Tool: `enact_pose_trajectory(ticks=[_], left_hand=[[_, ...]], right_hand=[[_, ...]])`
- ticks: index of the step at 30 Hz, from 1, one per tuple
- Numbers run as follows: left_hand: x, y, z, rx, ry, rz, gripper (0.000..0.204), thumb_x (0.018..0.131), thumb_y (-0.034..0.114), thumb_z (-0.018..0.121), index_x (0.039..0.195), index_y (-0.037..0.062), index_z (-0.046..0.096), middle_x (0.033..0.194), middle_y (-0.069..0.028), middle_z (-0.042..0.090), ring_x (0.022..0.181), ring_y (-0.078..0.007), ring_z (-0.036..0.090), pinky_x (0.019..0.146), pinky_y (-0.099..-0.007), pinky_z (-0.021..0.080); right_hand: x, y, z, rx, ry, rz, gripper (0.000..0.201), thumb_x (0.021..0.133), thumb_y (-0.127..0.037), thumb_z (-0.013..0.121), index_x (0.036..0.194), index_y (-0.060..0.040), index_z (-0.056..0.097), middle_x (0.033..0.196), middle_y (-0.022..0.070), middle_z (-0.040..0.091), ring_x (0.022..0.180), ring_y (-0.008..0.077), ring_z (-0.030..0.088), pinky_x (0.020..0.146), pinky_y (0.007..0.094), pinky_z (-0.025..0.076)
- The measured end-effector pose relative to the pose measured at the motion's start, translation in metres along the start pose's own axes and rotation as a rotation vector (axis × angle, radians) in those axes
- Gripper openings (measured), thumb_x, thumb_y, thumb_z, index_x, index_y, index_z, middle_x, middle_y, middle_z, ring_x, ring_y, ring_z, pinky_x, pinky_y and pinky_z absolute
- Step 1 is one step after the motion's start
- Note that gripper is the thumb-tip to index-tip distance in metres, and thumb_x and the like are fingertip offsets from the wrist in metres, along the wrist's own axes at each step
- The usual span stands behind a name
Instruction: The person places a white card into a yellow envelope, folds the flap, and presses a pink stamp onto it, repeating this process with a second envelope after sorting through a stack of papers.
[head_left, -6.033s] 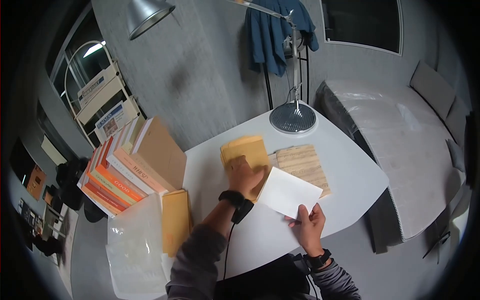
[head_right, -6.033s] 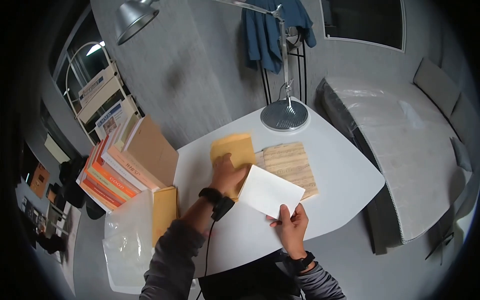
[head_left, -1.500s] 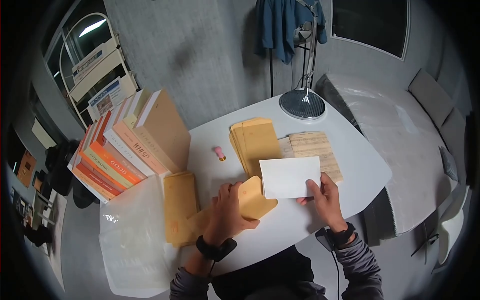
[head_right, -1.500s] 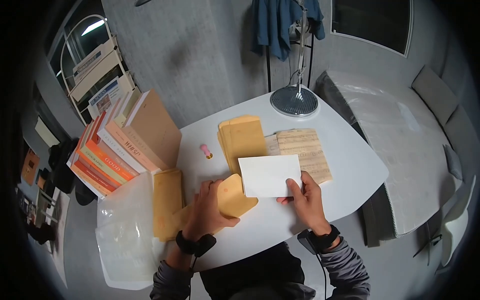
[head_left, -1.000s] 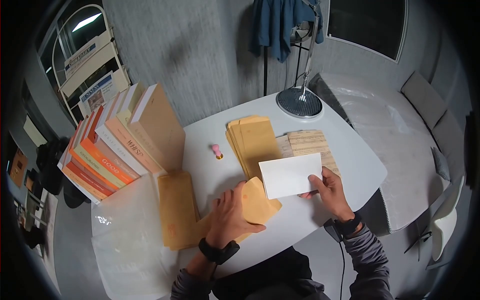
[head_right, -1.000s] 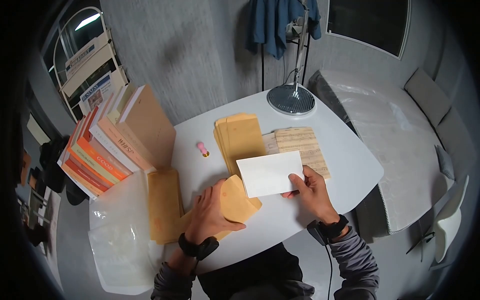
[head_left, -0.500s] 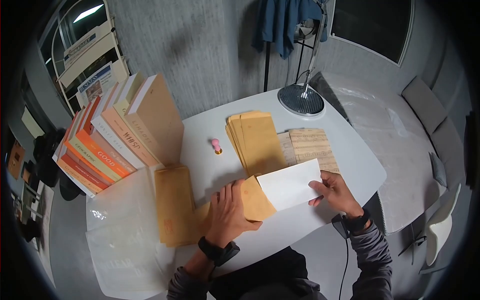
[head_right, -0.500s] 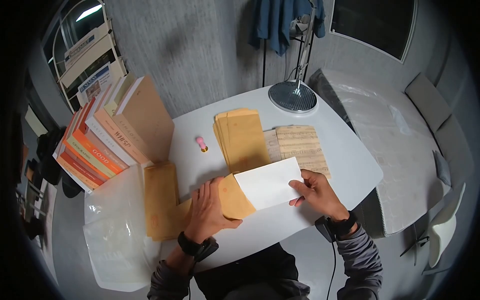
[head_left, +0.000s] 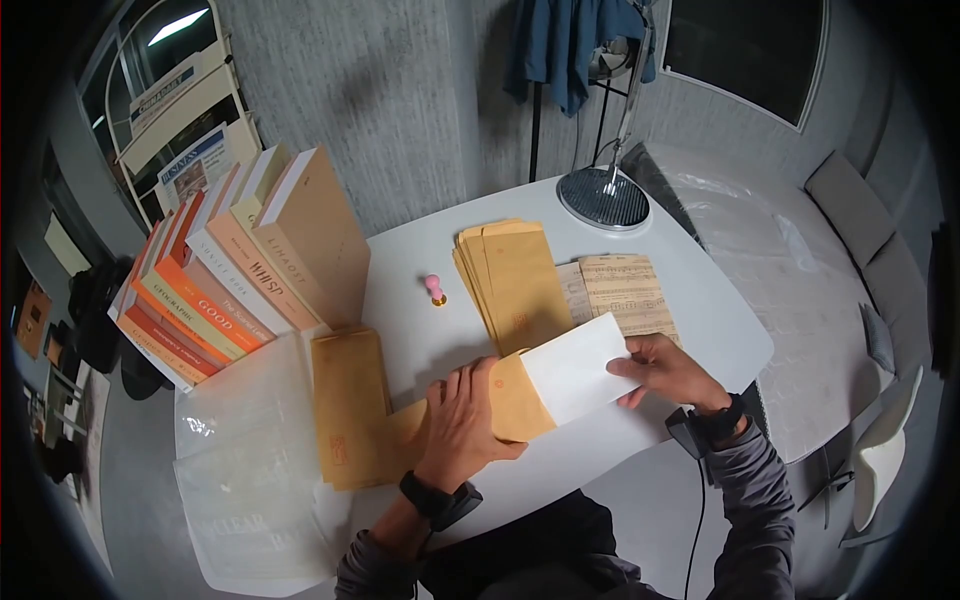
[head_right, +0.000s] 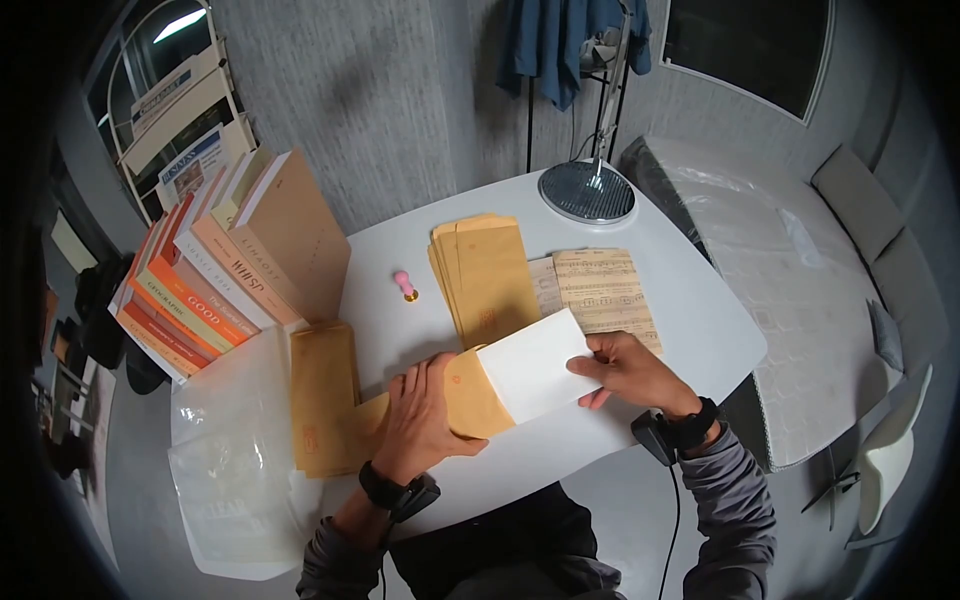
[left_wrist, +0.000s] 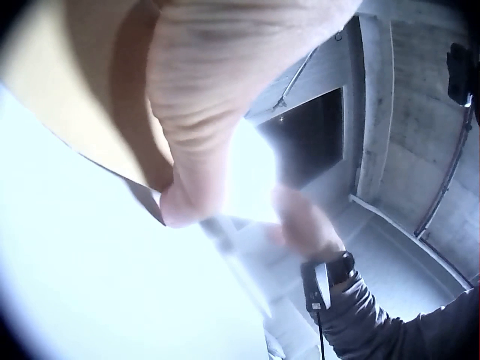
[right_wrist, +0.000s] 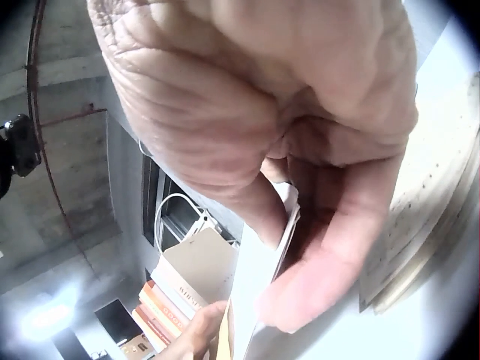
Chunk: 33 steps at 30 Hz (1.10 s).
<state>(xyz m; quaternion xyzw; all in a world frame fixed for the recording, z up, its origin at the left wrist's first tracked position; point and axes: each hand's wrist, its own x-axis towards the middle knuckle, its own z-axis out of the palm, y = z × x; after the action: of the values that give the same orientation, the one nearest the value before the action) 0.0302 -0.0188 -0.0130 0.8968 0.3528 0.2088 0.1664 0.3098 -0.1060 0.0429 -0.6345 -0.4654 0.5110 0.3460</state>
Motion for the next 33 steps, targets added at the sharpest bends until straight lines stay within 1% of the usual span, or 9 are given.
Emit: enact_pose_trajectory(ticks=[5, 10, 14, 18, 21, 22, 25, 28, 33], left_hand=[[-0.001, 0.006, -0.001, -0.04, 0.016, 0.024, 0.103, 0.056, 0.042, 0.085, 0.138, 0.0026, 0.037, 0.129, -0.0137, 0.05, 0.116, -0.0298, 0.047, 0.098, -0.0435, 0.032], [-0.003, 0.009, -0.002, -0.053, 0.04, 0.025, 0.102, 0.058, 0.043, 0.084, 0.139, 0.0019, 0.037, 0.13, -0.0146, 0.05, 0.118, -0.0306, 0.047, 0.097, -0.0429, 0.033], [-0.002, 0.015, -0.009, -0.031, 0.028, 0.003, 0.109, 0.056, 0.045, 0.088, 0.142, 0.0028, 0.033, 0.132, -0.0166, 0.049, 0.12, -0.0325, 0.048, 0.099, -0.0442, 0.036], [-0.003, 0.019, -0.006, -0.062, 0.061, 0.011, 0.11, 0.056, 0.042, 0.089, 0.143, 0.0033, 0.033, 0.132, -0.0163, 0.049, 0.12, -0.033, 0.047, 0.098, -0.0445, 0.037], [-0.004, 0.019, -0.004, -0.086, 0.088, 0.013, 0.107, 0.058, 0.041, 0.086, 0.142, 0.0019, 0.033, 0.132, -0.0162, 0.048, 0.118, -0.0324, 0.047, 0.097, -0.0444, 0.035], [-0.004, 0.018, -0.003, -0.094, 0.097, 0.011, 0.105, 0.059, 0.041, 0.084, 0.142, 0.001, 0.034, 0.132, -0.0161, 0.048, 0.117, -0.032, 0.047, 0.097, -0.0443, 0.034], [-0.005, 0.017, 0.0, -0.102, 0.119, -0.021, 0.107, 0.059, 0.04, 0.085, 0.144, 0.001, 0.032, 0.132, -0.0165, 0.048, 0.116, -0.0332, 0.047, 0.095, -0.0456, 0.036], [-0.005, 0.016, -0.002, -0.125, 0.085, -0.027, 0.118, 0.055, 0.039, 0.09, 0.147, 0.0013, 0.027, 0.137, -0.0193, 0.043, 0.123, -0.0362, 0.043, 0.099, -0.0481, 0.038], [-0.004, 0.019, -0.014, -0.113, 0.173, 0.009, 0.127, 0.053, 0.042, 0.09, 0.15, -0.003, 0.021, 0.144, -0.0229, 0.036, 0.13, -0.0377, 0.038, 0.105, -0.0493, 0.032]], right_hand=[[0.012, 0.015, 0.03, 0.016, -0.103, -0.082, 0.028, 0.102, -0.019, 0.056, 0.111, 0.0072, 0.061, 0.088, 0.0131, 0.069, 0.065, 0.0145, 0.069, 0.061, 0.0251, 0.056], [0.005, 0.007, 0.05, -0.452, 0.3, -0.436, 0.022, 0.097, -0.016, 0.063, 0.105, 0.0044, 0.065, 0.078, 0.0089, 0.068, 0.066, 0.0132, 0.061, 0.065, 0.0281, 0.051], [-0.004, -0.002, 0.058, -0.29, 0.387, -0.334, 0.015, 0.087, -0.01, 0.073, 0.094, 0.0032, 0.07, 0.074, 0.0079, 0.067, 0.068, 0.0137, 0.059, 0.066, 0.0291, 0.05], [-0.006, -0.013, 0.073, -0.375, 0.372, -0.401, 0.012, 0.084, -0.009, 0.073, 0.095, -0.0018, 0.074, 0.087, 0.0115, 0.07, 0.073, 0.0229, 0.062, 0.07, 0.0339, 0.051], [0.005, 0.001, 0.076, -0.546, 0.354, -0.771, 0.014, 0.085, -0.008, 0.072, 0.099, -0.0035, 0.075, 0.102, 0.0121, 0.069, 0.086, 0.0265, 0.061, 0.078, 0.0382, 0.05], [0.004, 0.001, 0.082, -0.516, 0.305, -0.649, 0.018, 0.086, -0.007, 0.07, 0.103, -0.0063, 0.076, 0.115, 0.012, 0.065, 0.101, 0.0313, 0.058, 0.087, 0.0421, 0.048], [0.013, 0.005, 0.086, -0.404, 0.269, -0.611, 0.02, 0.09, -0.008, 0.069, 0.11, -0.0058, 0.075, 0.112, 0.008, 0.068, 0.101, 0.0188, 0.06, 0.086, 0.0322, 0.05], [0.013, -0.009, 0.084, 0.035, 0.088, -0.173, 0.019, 0.09, -0.007, 0.07, 0.107, 0.0011, 0.073, 0.097, 0.0078, 0.073, 0.088, 0.0131, 0.063, 0.08, 0.0277, 0.051], [0.018, -0.013, 0.068, 0.068, 0.242, -0.265, 0.017, 0.091, -0.007, 0.068, 0.103, 0.0039, 0.073, 0.088, 0.0048, 0.073, 0.079, 0.0064, 0.062, 0.073, 0.0228, 0.05]])
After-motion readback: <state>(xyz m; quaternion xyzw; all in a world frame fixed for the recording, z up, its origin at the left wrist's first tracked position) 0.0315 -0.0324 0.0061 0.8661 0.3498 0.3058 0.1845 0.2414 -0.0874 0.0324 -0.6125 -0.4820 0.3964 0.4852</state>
